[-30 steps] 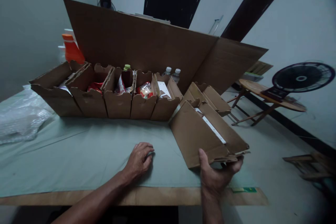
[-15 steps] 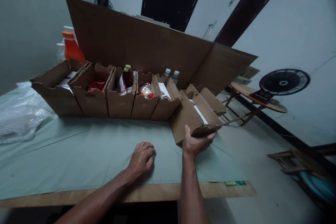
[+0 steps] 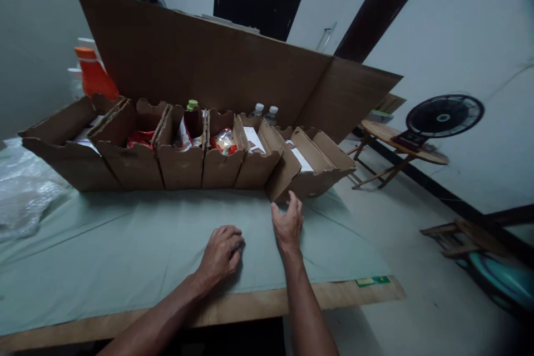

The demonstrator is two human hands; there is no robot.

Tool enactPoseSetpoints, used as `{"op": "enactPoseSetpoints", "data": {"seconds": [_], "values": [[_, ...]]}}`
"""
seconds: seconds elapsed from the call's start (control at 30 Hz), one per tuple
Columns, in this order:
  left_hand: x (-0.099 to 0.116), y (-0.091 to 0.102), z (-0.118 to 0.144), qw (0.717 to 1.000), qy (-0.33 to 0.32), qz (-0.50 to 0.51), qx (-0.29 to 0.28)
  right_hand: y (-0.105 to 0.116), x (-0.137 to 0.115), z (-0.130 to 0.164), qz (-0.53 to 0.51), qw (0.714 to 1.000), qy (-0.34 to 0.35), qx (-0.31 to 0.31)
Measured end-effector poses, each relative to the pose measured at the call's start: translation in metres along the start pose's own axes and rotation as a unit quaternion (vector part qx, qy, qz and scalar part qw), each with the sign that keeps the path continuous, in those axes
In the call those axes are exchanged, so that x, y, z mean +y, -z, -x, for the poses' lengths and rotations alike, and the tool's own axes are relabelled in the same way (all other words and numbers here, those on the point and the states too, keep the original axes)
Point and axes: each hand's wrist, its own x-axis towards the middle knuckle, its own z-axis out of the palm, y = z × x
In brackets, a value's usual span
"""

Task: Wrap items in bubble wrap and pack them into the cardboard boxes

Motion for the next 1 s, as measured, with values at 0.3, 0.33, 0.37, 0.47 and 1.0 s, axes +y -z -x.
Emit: {"op": "enactPoseSetpoints", "data": {"seconds": [0.3, 0.33, 0.37, 0.47, 1.0], "values": [[-0.002, -0.001, 0.0, 1.0, 0.002, 0.013, 0.006, -0.012, 0.0, -0.01, 0.036, 0.998, -0.007, -0.051], [-0.002, -0.001, 0.0, 1.0, 0.004, 0.013, 0.008, -0.011, 0.002, -0.011, 0.038, 0.998, -0.01, -0.055], [-0.002, -0.001, 0.0, 1.0, 0.006, 0.014, 0.009, -0.011, 0.005, -0.011, 0.041, 0.997, -0.012, -0.059], [-0.002, -0.002, 0.001, 1.0, 0.008, 0.015, 0.011, -0.013, 0.013, -0.013, 0.043, 0.997, -0.017, -0.065], [-0.002, -0.004, 0.003, 1.0, -0.008, -0.004, 0.009, 0.038, 0.113, -0.102, -0.124, 0.981, -0.131, 0.078]]}}
